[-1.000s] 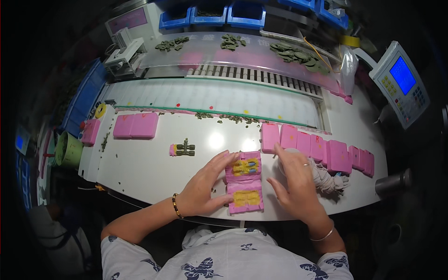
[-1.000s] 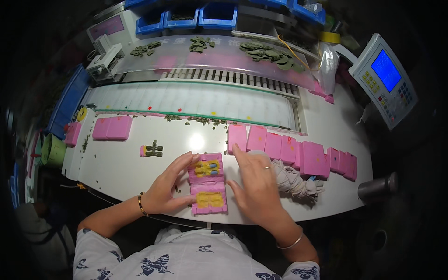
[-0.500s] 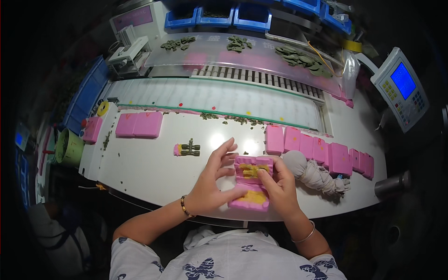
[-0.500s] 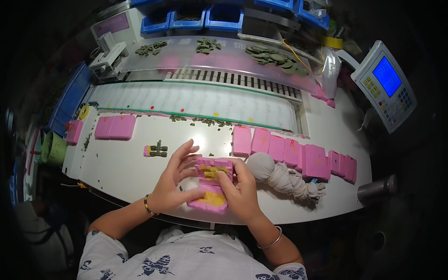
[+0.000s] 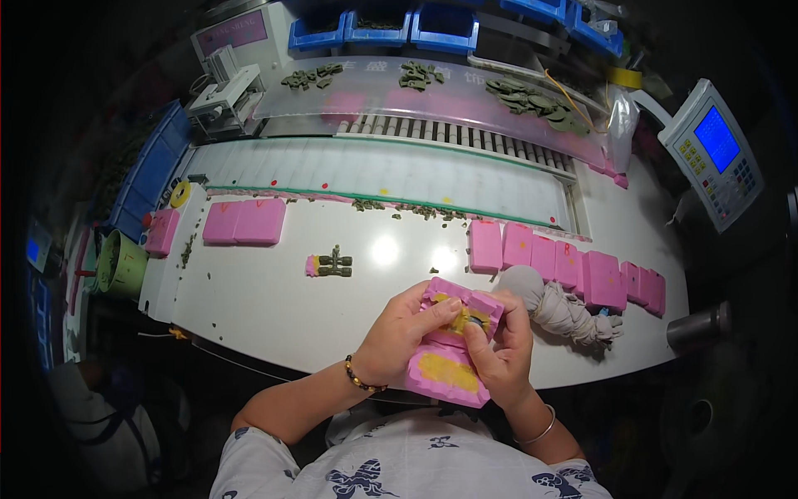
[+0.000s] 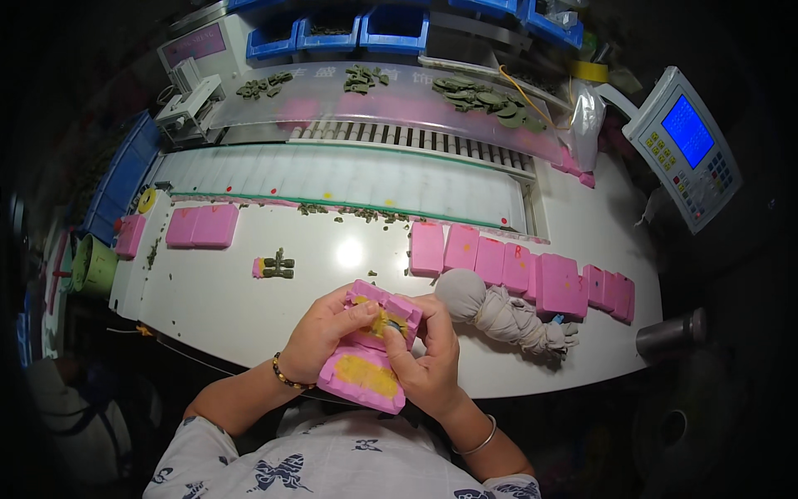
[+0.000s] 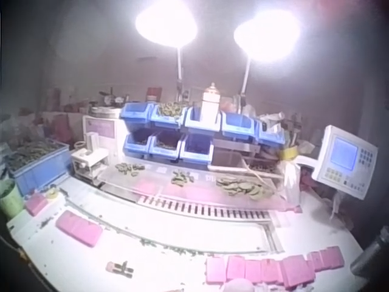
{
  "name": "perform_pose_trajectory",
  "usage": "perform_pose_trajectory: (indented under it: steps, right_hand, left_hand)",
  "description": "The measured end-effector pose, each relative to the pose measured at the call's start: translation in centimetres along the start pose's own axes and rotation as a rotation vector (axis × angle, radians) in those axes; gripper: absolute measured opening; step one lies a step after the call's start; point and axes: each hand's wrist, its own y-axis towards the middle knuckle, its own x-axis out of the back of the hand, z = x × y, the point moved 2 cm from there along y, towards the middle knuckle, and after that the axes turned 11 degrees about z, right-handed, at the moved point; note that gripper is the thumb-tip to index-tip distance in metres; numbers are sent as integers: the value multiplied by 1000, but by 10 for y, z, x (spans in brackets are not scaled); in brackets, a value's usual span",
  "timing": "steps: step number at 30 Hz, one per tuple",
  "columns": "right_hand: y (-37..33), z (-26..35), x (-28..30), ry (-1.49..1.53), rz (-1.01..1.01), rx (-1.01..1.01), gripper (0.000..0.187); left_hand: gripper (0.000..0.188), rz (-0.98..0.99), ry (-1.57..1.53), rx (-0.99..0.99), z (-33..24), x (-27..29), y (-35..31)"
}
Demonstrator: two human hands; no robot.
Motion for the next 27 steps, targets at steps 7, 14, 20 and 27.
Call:
perform_pose_trajectory:
  steps: [7, 14, 20, 27]
  right_hand:
    - [1, 0, -2, 388, -35, -125, 24]
    - [4, -9, -4, 624, -63, -248, 25]
    - [3, -12, 2, 558, 38, -284, 26]
    - [1, -14, 1, 462, 9, -267, 24]
  left_hand:
    - [25, -21, 359, -122, 7, 3, -4]
    - [42, 32, 444, -163, 11, 5, -6]
    - [52, -36, 302, -196, 3, 9, -5]
    - [56, -19, 390, -186, 6, 7, -6]
